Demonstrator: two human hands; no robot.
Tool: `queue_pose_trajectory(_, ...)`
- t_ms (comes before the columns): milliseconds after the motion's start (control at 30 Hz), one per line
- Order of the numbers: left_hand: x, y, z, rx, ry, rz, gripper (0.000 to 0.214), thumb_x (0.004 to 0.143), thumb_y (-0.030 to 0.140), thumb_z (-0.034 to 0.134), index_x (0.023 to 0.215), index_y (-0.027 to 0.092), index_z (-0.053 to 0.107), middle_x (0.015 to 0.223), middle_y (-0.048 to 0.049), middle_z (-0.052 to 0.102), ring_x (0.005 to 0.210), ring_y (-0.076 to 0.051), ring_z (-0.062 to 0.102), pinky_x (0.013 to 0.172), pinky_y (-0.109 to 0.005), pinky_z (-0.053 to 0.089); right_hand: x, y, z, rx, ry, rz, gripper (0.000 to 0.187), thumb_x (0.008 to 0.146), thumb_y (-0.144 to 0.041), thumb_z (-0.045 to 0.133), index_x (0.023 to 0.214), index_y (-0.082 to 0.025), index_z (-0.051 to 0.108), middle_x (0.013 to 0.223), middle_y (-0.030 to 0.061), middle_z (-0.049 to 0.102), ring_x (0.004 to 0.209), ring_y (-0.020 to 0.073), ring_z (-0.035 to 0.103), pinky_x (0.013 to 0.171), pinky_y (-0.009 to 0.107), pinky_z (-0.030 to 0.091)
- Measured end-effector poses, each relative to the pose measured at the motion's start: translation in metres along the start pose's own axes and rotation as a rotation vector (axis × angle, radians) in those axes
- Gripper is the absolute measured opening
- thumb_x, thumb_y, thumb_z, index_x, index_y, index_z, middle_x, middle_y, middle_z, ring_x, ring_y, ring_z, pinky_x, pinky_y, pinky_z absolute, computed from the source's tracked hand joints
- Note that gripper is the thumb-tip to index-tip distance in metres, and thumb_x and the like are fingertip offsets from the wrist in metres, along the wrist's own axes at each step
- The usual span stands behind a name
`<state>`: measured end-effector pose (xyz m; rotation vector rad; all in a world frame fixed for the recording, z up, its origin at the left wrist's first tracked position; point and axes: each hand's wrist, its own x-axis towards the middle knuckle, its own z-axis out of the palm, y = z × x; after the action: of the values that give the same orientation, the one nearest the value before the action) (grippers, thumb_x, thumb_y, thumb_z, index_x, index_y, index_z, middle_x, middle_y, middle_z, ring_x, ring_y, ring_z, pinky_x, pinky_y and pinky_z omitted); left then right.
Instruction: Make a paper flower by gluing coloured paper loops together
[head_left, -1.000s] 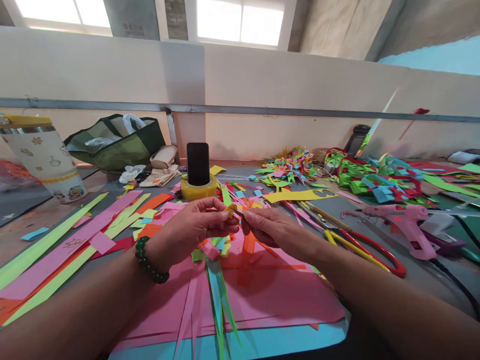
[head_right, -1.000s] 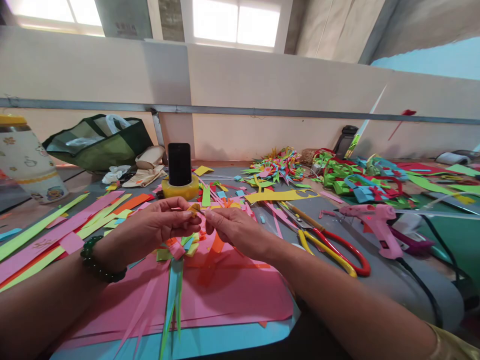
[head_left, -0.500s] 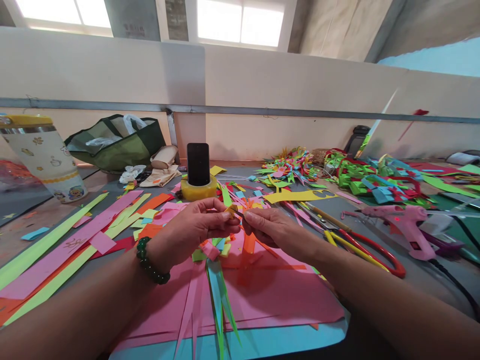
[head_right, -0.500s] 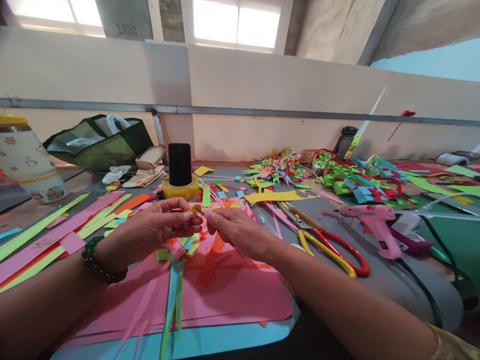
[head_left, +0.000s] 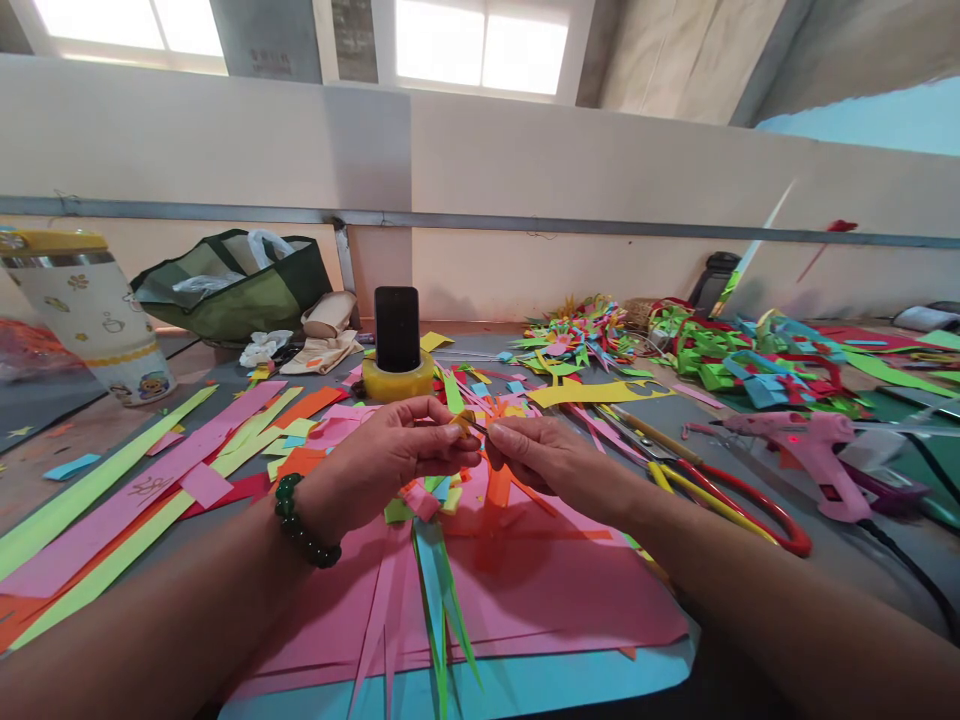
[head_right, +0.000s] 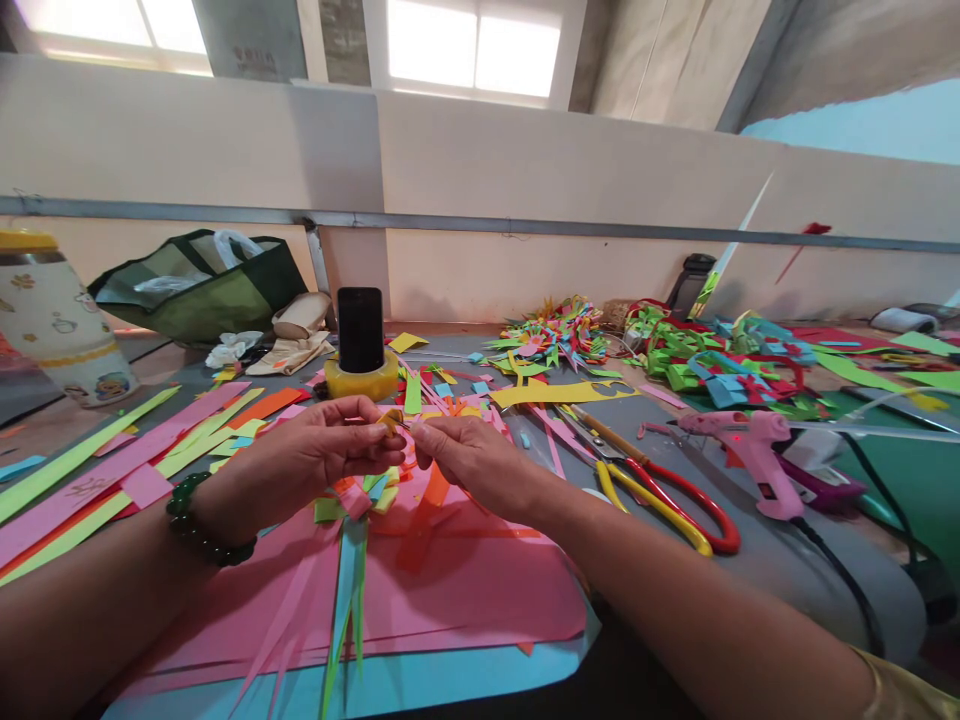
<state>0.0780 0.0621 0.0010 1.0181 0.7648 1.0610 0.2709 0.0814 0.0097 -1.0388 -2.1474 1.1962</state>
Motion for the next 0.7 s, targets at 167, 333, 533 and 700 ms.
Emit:
queue_pose_trajectory(167, 0.000, 0.002, -0.003, -0.010, -0.052, -0.011, 0.017, 0.075, 0.017, 0.073, 0.075, 0.015, 0.056, 0.079, -0.0055, 0.072, 0.078, -0.016, 0.070, 0.081, -0.030, 0.053, 0.000, 0.000, -0.011, -0.045, -0.055, 0.003, 0.049, 0.090, -0.058, 0.038, 0.077, -0.015, 0.056, 0.053, -0.0065, 0.030, 0.046, 0.0072, 0.025, 0.042, 0.022, 0.018)
queue_pose_trajectory(333, -0.003, 0.006, -0.005, 0.011, -0.070, -0.071, 0.020, 0.072, 0.017, 0.074, 0.077, 0.016, 0.054, 0.074, -0.0053, 0.071, 0.071, -0.016, 0.069, 0.075, -0.029, 0.053, 0.000, 0.001, -0.028, -0.038, -0.132, -0.006, 0.049, 0.089, -0.059, 0.041, 0.075, -0.014, 0.056, 0.052, -0.0081, 0.025, 0.045, 0.0062, 0.020, 0.041, 0.022, 0.014)
queue_pose_trajectory(533, -0.003, 0.005, -0.006, 0.063, -0.096, -0.106, 0.024, 0.070, 0.021, 0.077, 0.079, 0.017, 0.055, 0.072, -0.0032, 0.069, 0.068, -0.014, 0.067, 0.069, -0.026, 0.050, -0.002, 0.002, -0.027, -0.133, -0.223, 0.050, 0.051, 0.089, -0.061, 0.040, 0.074, -0.015, 0.056, 0.054, -0.0062, 0.031, 0.047, 0.0064, 0.025, 0.042, 0.021, 0.019)
queue_pose_trajectory(700, -0.003, 0.008, -0.006, 0.098, -0.115, -0.135, 0.020, 0.073, 0.019, 0.074, 0.080, 0.017, 0.055, 0.072, -0.0030, 0.068, 0.067, -0.013, 0.065, 0.063, -0.023, 0.049, -0.001, 0.002, -0.027, -0.152, -0.242, 0.053, 0.055, 0.090, -0.062, 0.036, 0.072, -0.014, 0.056, 0.052, -0.0060, 0.031, 0.046, 0.0065, 0.025, 0.042, 0.021, 0.019)
